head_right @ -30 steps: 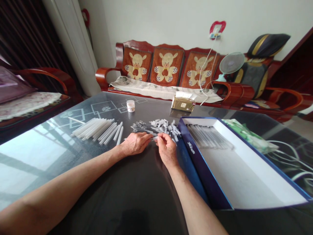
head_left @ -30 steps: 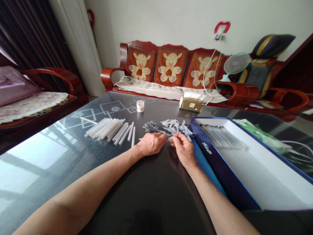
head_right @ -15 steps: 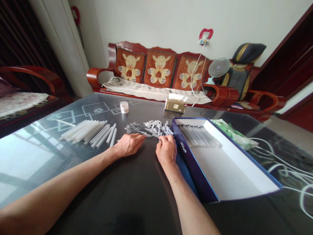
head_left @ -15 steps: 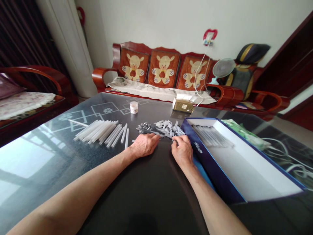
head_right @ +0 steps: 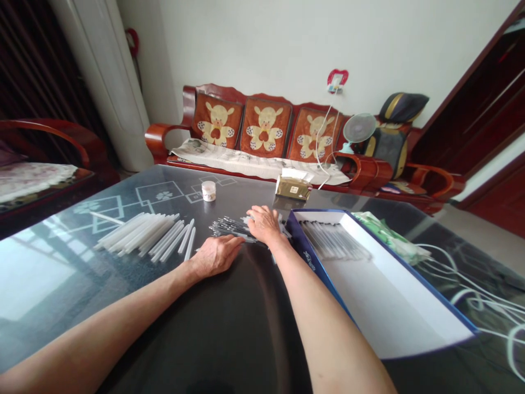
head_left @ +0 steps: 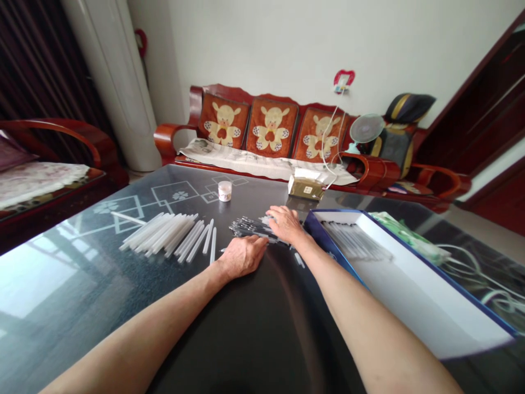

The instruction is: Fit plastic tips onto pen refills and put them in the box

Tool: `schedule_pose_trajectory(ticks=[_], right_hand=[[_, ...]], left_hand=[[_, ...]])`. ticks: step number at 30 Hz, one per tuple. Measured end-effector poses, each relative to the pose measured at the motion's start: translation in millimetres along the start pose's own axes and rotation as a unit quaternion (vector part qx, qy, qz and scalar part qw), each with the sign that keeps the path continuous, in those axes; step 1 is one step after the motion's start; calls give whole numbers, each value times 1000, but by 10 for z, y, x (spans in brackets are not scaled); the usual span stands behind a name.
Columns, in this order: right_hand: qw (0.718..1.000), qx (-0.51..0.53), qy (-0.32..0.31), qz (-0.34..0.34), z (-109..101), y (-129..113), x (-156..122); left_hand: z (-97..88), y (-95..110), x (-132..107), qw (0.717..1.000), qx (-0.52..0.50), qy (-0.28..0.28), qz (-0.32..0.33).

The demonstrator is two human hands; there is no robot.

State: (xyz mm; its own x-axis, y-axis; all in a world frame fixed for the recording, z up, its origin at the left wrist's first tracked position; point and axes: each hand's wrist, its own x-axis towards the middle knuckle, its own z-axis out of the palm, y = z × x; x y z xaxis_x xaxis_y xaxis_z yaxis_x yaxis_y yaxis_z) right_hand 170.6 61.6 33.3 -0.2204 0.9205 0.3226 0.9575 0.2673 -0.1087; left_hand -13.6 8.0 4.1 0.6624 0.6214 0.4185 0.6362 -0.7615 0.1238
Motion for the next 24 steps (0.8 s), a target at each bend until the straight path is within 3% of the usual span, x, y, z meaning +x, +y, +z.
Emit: schedule_pose_trajectory(ticks=[4,8,15,24], right_hand=[[998,10,-53,23,60,-60,213],[995,9,-78,68,129,16,239],[991,-3,-72,113,100,204,82],[988,-25,-43,144,-16,122,-237]], left_hand=[[-9,-3,0,1000,-3,-6,-11],[-8,-4,1,1000,-3,-14,-14],[26,-17,-7,1000,-5,-11,-6],[17,-8,-10,999,18,-25,-9]])
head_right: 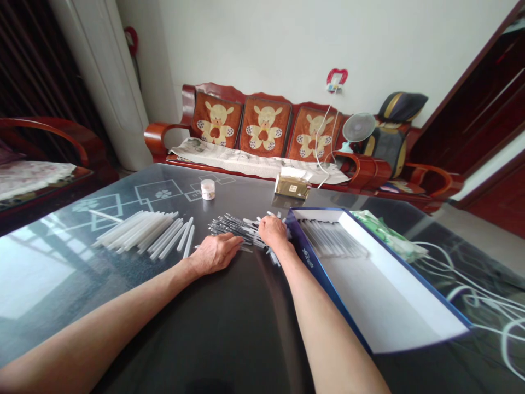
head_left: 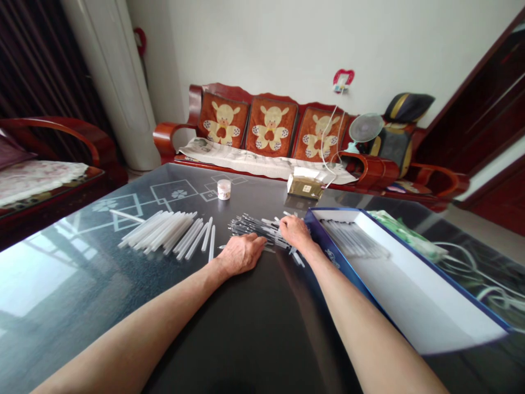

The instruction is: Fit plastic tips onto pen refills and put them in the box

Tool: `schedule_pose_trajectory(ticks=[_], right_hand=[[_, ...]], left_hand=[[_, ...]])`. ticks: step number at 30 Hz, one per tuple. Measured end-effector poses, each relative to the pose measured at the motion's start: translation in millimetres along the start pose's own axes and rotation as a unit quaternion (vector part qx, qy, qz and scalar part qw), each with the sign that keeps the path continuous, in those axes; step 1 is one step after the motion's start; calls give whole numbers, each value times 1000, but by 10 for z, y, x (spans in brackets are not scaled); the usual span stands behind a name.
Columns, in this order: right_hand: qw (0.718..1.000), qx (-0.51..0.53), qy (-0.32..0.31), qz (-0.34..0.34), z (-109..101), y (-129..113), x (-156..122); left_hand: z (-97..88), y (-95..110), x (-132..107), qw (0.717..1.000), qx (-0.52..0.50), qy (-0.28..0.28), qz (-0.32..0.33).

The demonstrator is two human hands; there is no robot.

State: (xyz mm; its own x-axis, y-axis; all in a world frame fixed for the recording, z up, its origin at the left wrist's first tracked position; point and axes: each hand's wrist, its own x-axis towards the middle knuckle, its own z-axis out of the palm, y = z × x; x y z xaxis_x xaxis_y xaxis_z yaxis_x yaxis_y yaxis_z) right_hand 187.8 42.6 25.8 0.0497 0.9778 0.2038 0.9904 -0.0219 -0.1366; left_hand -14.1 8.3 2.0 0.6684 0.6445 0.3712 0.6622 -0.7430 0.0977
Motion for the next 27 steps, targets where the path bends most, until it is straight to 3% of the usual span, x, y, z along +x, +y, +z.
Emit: schedule_pose_trajectory(ticks=[10,18,23,27], right_hand=[[990,59,128,6,145,102,-381],[981,108,160,-29,235,308,-428],[977,110,166,-76,79,334,-466],[979,74,139,-129,-124,210,-637]], left_hand=[[6,-21,29,999,30,-27,-34],[18,-32,30,998,38,-28,-29],[12,-36,21,999,37,-27,-30],[5,-31,19,999,29,-23,-31]])
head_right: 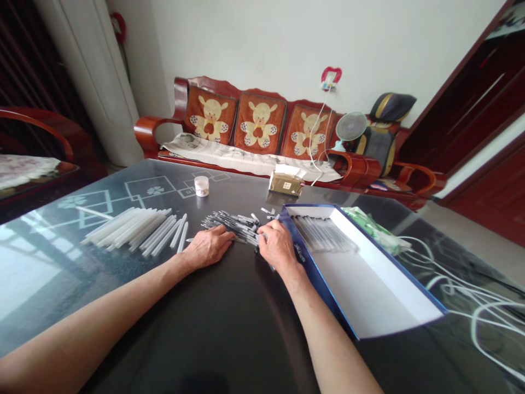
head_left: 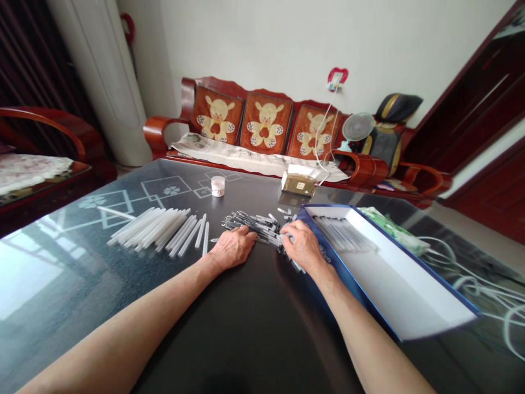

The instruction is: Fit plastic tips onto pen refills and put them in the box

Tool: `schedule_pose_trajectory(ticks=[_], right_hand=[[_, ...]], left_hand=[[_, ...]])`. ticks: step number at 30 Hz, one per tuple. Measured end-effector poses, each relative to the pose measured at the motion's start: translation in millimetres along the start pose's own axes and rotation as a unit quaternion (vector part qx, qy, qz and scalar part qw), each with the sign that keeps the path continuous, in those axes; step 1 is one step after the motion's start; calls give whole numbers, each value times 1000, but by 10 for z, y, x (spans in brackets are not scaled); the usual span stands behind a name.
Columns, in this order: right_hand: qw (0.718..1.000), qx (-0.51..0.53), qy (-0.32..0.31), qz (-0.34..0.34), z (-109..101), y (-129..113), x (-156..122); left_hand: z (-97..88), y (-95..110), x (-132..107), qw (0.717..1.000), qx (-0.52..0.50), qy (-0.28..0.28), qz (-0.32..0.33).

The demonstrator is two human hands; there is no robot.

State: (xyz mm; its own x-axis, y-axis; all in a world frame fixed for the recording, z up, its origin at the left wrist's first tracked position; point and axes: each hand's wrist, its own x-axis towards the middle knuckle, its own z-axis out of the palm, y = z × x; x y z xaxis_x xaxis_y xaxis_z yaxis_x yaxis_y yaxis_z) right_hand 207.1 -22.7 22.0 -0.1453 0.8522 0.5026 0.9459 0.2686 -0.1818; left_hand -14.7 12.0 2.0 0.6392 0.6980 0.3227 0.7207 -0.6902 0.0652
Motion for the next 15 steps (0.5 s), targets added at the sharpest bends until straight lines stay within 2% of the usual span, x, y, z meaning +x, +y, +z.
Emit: schedule_pose_trajectory(ticks=[5,9,12,15], right_hand=[[994,-94,-54,-16,-89,-220,-160],[994,-91,-56,-29,-66,-256,-204],[999,12,-17,-29,-40,-279,-186],[977,206,34,44,31,-342,-174]], left_hand=[[15,-1,8,1000,-3,2,-3],[25,-7,6,1000,1,6,1],[22,-4,-10,999,-11,31,10],[16,10,-29,997,-28,60,28]])
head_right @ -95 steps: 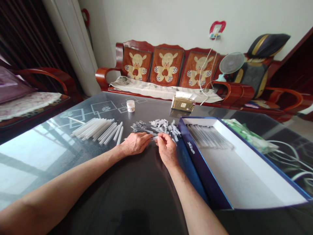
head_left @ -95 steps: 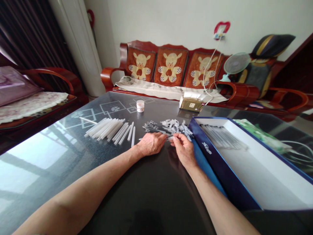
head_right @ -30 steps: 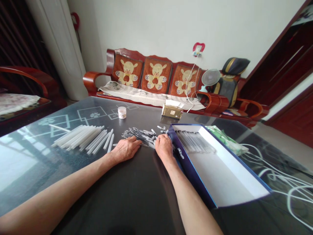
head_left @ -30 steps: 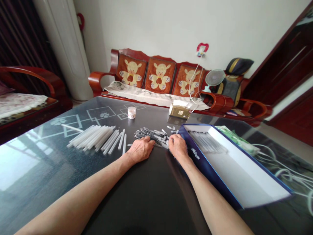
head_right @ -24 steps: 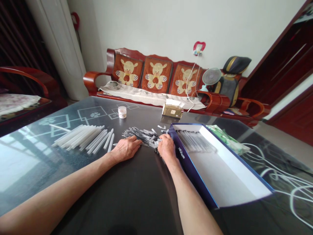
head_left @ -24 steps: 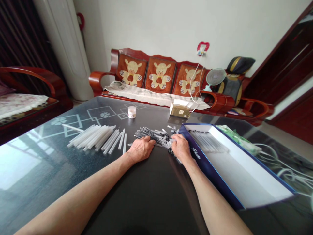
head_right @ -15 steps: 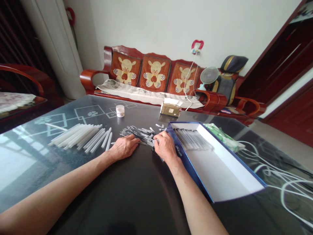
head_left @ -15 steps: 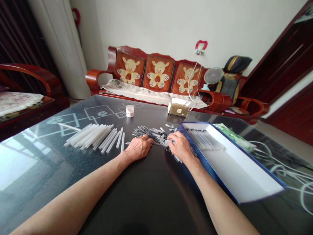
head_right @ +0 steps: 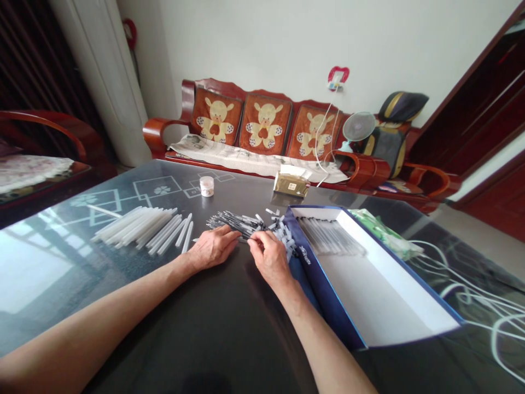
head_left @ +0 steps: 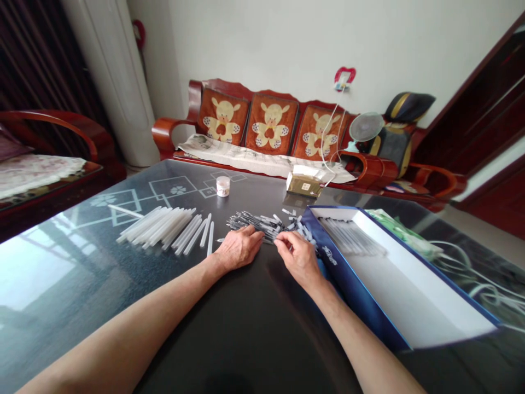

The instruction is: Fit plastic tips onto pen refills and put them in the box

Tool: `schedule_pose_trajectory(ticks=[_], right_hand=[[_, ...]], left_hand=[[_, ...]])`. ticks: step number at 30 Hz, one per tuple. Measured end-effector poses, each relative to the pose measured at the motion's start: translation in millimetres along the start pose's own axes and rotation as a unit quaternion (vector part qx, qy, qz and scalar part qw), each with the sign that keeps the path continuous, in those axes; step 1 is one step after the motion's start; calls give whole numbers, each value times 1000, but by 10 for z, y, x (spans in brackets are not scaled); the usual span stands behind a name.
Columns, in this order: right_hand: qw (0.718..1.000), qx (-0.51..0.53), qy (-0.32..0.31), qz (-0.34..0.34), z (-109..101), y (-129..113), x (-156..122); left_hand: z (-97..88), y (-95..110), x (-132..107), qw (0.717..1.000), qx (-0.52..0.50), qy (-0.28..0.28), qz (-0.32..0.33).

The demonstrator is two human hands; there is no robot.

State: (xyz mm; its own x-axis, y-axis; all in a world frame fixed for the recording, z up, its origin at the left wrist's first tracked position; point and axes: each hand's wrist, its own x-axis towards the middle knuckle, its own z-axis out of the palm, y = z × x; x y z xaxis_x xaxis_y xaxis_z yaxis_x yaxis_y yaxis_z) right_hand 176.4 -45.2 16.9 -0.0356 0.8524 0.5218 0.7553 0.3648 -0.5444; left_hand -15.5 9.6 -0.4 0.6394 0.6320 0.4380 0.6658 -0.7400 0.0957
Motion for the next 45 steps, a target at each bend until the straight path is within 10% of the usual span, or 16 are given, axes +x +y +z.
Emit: schedule_pose_trajectory(ticks=[12,45], right_hand=[[852,445,23,274,373,-41,-75],[914,327,3,240,410,-34,-82]], left_hand=[[-20,18,-7,999,-40,23,7],[-63,19,12,997,-43,18,56]])
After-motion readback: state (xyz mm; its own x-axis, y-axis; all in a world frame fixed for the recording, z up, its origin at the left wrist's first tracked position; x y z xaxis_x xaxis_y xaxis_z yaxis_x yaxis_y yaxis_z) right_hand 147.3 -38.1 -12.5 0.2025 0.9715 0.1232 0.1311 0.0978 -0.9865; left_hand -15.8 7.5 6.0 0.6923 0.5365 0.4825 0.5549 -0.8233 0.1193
